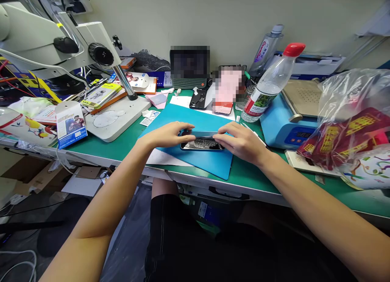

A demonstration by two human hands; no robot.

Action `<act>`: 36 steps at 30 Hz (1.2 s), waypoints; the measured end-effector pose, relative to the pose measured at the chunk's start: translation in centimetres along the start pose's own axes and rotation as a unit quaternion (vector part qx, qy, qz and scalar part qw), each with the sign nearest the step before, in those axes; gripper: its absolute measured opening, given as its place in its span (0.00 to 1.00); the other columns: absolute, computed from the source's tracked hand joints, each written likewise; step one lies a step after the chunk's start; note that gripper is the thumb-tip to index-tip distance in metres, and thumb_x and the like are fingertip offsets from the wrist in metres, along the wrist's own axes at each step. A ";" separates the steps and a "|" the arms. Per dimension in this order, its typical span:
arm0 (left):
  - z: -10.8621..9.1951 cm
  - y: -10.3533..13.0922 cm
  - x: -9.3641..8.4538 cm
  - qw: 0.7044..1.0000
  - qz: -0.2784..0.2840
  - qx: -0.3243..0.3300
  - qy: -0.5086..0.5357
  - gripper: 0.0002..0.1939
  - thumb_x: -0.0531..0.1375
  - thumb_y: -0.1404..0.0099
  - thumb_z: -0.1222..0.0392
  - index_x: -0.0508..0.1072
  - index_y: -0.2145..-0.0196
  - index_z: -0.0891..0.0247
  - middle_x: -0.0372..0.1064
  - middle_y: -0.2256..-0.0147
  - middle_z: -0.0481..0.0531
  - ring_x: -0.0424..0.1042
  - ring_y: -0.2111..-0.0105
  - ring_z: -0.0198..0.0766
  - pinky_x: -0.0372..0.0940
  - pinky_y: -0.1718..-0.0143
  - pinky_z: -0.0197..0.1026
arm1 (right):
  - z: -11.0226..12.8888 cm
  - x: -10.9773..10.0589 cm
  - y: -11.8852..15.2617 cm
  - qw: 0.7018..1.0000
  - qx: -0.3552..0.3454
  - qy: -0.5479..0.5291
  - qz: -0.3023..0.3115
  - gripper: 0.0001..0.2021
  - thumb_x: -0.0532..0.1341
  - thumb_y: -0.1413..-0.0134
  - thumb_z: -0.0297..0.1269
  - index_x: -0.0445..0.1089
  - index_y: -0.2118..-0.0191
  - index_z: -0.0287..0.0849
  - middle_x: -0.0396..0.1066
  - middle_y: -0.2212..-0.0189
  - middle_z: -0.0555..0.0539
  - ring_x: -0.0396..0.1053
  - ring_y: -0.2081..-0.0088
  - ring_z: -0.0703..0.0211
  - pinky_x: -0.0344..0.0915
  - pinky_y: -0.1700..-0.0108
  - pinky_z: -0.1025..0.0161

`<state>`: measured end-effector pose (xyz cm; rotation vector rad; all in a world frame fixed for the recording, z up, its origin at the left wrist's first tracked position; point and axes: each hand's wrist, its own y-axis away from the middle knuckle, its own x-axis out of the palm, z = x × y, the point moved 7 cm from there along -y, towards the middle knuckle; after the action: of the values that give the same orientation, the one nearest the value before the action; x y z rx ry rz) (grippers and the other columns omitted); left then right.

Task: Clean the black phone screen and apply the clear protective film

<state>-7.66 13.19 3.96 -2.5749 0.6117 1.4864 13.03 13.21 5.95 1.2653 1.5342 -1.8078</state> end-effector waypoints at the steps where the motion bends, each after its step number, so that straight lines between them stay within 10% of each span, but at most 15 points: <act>1: 0.0 0.0 0.0 1.000 0.000 -0.005 0.005 0.36 0.53 0.28 0.35 0.69 0.34 0.60 0.70 0.35 0.56 0.70 0.38 0.51 0.62 0.36 0.47 | 0.1 -0.1 0.0 1.000 -0.004 0.002 -0.005 0.14 0.55 0.28 0.34 0.80 0.56 0.45 0.79 0.60 0.39 0.74 0.57 0.49 0.72 0.59 0.52; 15: 0.2 0.0 0.6 1.000 -0.010 0.014 0.016 0.36 0.59 0.32 0.38 0.68 0.34 0.61 0.73 0.40 0.58 0.70 0.41 0.52 0.64 0.41 0.47 | -1.0 0.5 1.1 0.999 0.016 -0.032 0.007 0.13 0.57 0.28 0.37 0.78 0.48 0.46 0.79 0.55 0.39 0.76 0.53 0.47 0.73 0.54 0.50; 24: 0.3 0.2 1.4 0.996 -0.040 0.044 0.066 0.37 0.64 0.35 0.38 0.68 0.35 0.59 0.68 0.38 0.60 0.66 0.37 0.56 0.62 0.36 0.55 | -4.5 3.0 2.6 0.972 0.174 -0.127 0.090 0.36 0.62 0.38 0.61 0.67 0.34 0.40 0.72 0.39 0.32 0.70 0.39 0.31 0.69 0.41 0.34; 36: 1.5 1.5 2.0 0.994 -0.077 0.064 0.050 0.37 0.68 0.34 0.46 0.64 0.32 0.55 0.66 0.35 0.58 0.64 0.34 0.55 0.61 0.33 0.57 | -4.5 3.7 2.8 0.950 0.219 -0.195 0.110 0.40 0.66 0.43 0.62 0.64 0.32 0.46 0.73 0.41 0.35 0.70 0.40 0.32 0.68 0.40 0.34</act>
<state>-8.59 11.69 1.68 -2.5452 0.4897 1.2354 15.07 17.43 1.53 1.1130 0.7736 -2.1531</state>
